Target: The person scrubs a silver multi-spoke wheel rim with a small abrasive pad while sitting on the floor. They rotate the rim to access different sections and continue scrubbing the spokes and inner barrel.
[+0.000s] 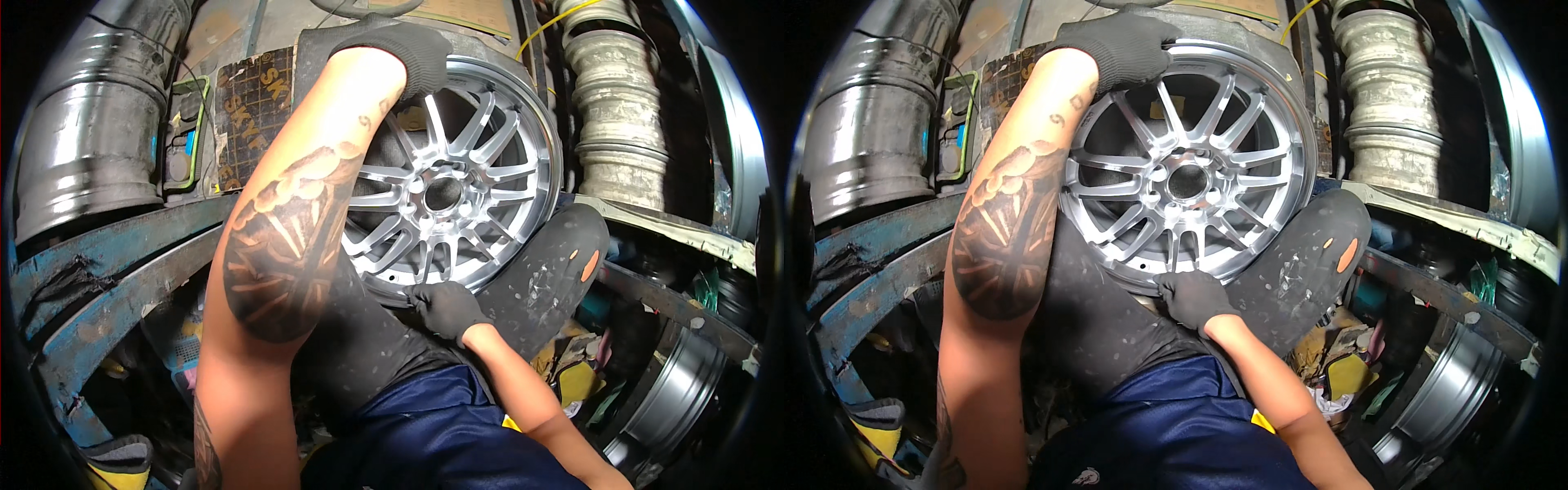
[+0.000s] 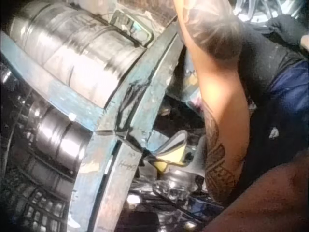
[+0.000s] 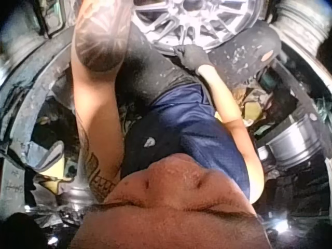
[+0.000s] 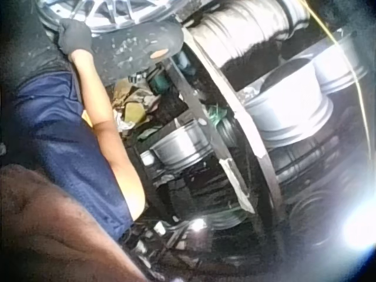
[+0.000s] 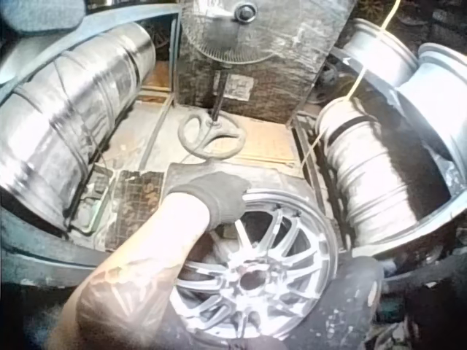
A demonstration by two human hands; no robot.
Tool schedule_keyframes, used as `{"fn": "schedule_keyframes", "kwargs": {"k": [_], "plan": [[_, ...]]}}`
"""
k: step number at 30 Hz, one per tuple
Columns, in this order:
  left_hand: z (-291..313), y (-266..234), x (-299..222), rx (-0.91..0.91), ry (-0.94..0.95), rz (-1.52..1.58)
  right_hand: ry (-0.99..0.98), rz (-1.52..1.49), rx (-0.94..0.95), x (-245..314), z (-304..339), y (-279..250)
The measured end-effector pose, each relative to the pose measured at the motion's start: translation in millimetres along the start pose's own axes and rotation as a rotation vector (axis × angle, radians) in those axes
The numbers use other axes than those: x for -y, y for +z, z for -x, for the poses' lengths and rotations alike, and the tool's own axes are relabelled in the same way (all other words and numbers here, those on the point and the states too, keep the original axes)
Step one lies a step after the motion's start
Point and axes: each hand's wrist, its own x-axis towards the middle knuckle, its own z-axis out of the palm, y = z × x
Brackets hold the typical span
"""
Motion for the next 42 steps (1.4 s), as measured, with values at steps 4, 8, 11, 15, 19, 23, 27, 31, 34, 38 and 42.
{"fn": "schedule_keyframes", "kwargs": {"k": [4, 8, 11, 15, 19, 23, 27, 31, 34, 38, 42], "plan": [[7.7, -3.2, -0.9, -0.016, -0.010, 0.026, 0.044, 0.059, 0.076, -13.7, 1.5, -8.6], [6.8, -10.2, -5.1, 0.033, -0.033, -0.008, -0.107, -0.057, 0.016, 9.2, -16.9, 2.6], [-4.3, 5.4, -19.6, 0.001, 0.032, 0.084, 0.085, 0.032, 0.148, -9.0, 0.7, -18.7], [10.4, -12.9, -6.0, 0.043, -0.024, -0.002, 0.046, 0.158, 0.175, 3.7, -0.8, -27.7], [11.3, -13.8, -5.5, 0.003, -0.024, -0.009, -0.049, 0.071, 0.080, 1.7, -7.4, -7.7], [8.5, -6.3, -2.7, 0.008, -0.024, 0.048, 0.102, 0.330, 0.123, -14.7, 1.4, -29.5], [8.2, -9.8, -6.7, 0.011, -0.015, 0.039, -0.008, 0.339, 0.138, 6.3, -8.4, -11.6], [18.8, -16.2, -3.8, -0.056, 0.003, 0.034, 0.015, 0.358, 0.093, -21.0, 2.7, -28.9], [23.3, -17.2, -0.2, -0.082, -0.084, -0.010, 0.027, 0.471, 0.078, -12.7, 6.1, -21.6], [20.8, -16.8, -2.7, -0.138, -0.224, -0.082, -0.069, 0.233, 0.027, -12.8, -1.4, -4.3], [21.5, -5.9, 5.5, -0.191, -0.262, -0.028, 0.055, 0.388, 0.068, -27.5, 5.1, -23.3]]}}
